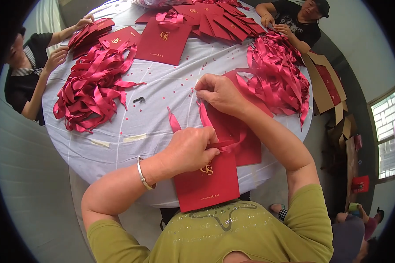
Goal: The person assembles paper gift bags by threading ribbon handles through the bags and folding them by hand.
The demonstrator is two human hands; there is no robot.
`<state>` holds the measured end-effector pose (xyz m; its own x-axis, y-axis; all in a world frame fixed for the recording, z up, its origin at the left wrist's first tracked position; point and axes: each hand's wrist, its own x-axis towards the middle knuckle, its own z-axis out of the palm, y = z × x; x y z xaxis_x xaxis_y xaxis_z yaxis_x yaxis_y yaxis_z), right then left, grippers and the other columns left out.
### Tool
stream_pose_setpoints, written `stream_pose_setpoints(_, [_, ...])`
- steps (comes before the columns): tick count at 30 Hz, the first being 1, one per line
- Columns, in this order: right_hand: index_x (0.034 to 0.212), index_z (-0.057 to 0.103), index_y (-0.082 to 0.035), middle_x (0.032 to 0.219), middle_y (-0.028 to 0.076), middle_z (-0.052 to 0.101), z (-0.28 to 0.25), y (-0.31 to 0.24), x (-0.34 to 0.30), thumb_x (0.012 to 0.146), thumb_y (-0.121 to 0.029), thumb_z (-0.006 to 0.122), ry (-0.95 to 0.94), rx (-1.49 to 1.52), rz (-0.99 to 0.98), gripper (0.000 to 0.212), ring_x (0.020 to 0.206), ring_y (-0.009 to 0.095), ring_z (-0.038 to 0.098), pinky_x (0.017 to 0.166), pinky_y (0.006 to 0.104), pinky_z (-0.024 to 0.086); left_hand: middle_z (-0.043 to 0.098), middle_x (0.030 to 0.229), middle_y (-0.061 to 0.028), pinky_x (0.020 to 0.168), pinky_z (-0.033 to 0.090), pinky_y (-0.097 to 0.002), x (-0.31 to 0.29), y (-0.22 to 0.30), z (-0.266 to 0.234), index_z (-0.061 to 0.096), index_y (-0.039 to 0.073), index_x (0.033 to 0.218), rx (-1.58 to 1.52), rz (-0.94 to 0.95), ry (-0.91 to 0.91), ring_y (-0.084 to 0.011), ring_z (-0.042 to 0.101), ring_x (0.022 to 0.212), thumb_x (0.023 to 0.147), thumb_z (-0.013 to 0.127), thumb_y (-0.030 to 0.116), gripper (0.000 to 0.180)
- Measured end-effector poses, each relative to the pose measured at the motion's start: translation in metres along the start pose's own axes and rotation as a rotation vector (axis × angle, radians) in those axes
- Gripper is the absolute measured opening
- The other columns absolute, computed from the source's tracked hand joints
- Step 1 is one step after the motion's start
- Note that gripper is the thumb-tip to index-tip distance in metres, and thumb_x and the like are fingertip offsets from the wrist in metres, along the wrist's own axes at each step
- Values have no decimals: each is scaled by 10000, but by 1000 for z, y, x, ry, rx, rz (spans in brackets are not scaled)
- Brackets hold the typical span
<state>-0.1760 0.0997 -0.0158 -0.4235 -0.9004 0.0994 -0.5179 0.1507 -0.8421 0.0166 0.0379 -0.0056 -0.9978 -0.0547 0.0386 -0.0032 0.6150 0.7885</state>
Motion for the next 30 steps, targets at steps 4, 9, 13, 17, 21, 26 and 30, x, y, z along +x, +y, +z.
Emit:
stream_pose_setpoints(4, [993,684,10,831,52,686,0,-2,-4,882,-56,669,63,-102,-98,131,747,76,612,673,247,505,697,773,-165,638,528,-385,0,0,-1,638,15,888,-6,-10,-9,-304,697,716,800,762,182,226])
stream_pose_setpoints(9, [986,704,-2,869,92,708,-19,-41,-41,867,-110,691,62,-183,-186,161,770,117,651,683,267,509,694,826,-171,701,516,-442,3,-1,-4,656,10,919,-56,-94,-82,-343,684,818,811,732,209,239])
stream_pose_setpoints(13, [961,691,-17,890,108,691,-35,-51,-96,761,-151,777,-184,-266,-274,255,818,251,675,710,345,522,700,781,-144,647,522,-362,3,-8,0,647,8,956,-73,-48,-36,-245,698,720,820,751,174,238])
stream_pose_setpoints(17, [892,663,-81,800,50,629,-31,-52,-132,711,-232,822,-55,-622,-429,284,763,238,614,716,365,454,698,770,-134,635,516,-350,3,-6,-2,642,12,951,-68,-59,-70,-229,687,695,822,753,168,231])
stream_pose_setpoints(21, [829,647,-84,767,41,617,-29,-48,-143,720,-199,808,36,-733,-456,225,734,233,603,678,377,446,696,762,-125,624,510,-336,3,-4,-3,634,12,951,-85,-68,-74,-203,673,672,819,762,166,240])
stream_pose_setpoints(26, [720,629,-91,676,36,603,-23,-61,-155,731,-138,786,-10,-565,-396,164,650,226,597,609,364,438,699,757,-110,616,505,-314,3,-6,0,630,8,950,-115,-78,-81,-158,660,664,838,752,138,211])
stream_pose_setpoints(30, [715,656,-88,640,49,597,-15,-60,-163,718,-114,799,0,-494,-362,146,602,247,586,575,364,430,699,751,-93,608,503,-300,5,-5,0,630,9,948,-120,-77,-87,-123,647,663,850,743,109,181])
